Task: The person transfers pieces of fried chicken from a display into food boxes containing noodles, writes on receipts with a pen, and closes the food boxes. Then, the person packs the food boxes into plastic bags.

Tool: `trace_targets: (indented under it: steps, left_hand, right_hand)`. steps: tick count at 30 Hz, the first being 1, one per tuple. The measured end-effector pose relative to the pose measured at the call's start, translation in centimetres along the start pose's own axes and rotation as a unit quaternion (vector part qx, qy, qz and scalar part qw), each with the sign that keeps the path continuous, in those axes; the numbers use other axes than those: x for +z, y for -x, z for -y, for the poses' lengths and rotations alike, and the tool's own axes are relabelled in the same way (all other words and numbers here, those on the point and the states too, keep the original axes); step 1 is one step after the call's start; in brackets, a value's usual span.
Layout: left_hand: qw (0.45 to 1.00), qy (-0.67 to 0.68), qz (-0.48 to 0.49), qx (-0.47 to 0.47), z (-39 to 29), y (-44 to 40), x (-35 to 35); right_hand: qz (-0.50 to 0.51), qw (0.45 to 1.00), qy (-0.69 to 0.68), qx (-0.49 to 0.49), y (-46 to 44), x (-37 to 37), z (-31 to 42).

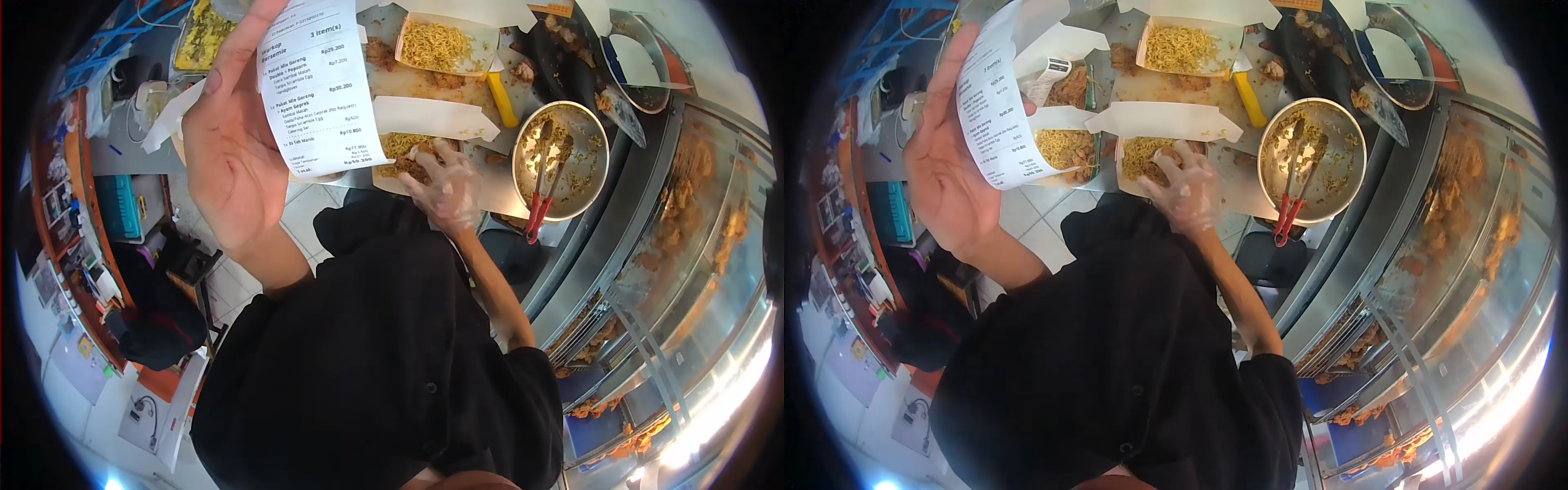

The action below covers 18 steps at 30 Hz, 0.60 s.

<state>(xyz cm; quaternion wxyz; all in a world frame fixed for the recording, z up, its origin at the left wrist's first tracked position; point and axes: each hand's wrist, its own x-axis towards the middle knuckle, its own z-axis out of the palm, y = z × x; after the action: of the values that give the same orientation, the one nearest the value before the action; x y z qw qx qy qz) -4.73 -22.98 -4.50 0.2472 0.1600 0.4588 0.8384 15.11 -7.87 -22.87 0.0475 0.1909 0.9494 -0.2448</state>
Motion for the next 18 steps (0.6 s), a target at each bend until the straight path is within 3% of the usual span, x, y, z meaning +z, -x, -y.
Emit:
trace_targets:
  steps: [2, 8, 11, 14, 15, 18]
  left_hand:
    - [0.999, -0.035, -0.013, -0.011, -0.3, 0.0, 0.5]
    - [0.999, -0.044, -0.013, -0.008, -0.5, 0.0, 0.6]
    - [0.999, -0.047, -0.008, -0.016, -0.5, 0.0, 0.2]
    - [0.998, -0.055, -0.016, -0.019, -0.8, 0.2, -0.3]
    - [0.998, -0.059, -0.019, -0.018, -0.8, 0.2, -0.5]
    - [0.992, 0.003, 0.114, 0.046, -0.5, -0.1, -1.6]
  right_hand:
    - [0.096, 0.992, 0.046, 0.07, -1.7, 0.0, 2.0]
    - [0.073, 0.989, 0.12, -0.037, -2.6, 5.4, -0.8]
    - [-0.025, 0.992, 0.03, -0.116, -2.4, 6.8, -2.5]
    - [-0.099, 0.976, -0.145, -0.131, -1.9, 6.0, -2.5]
    - [-0.111, 0.972, -0.183, -0.093, -1.6, 5.2, -2.4]
    - [-0.12, 0.94, -0.318, 0.029, -2.8, -2.5, 0.8]
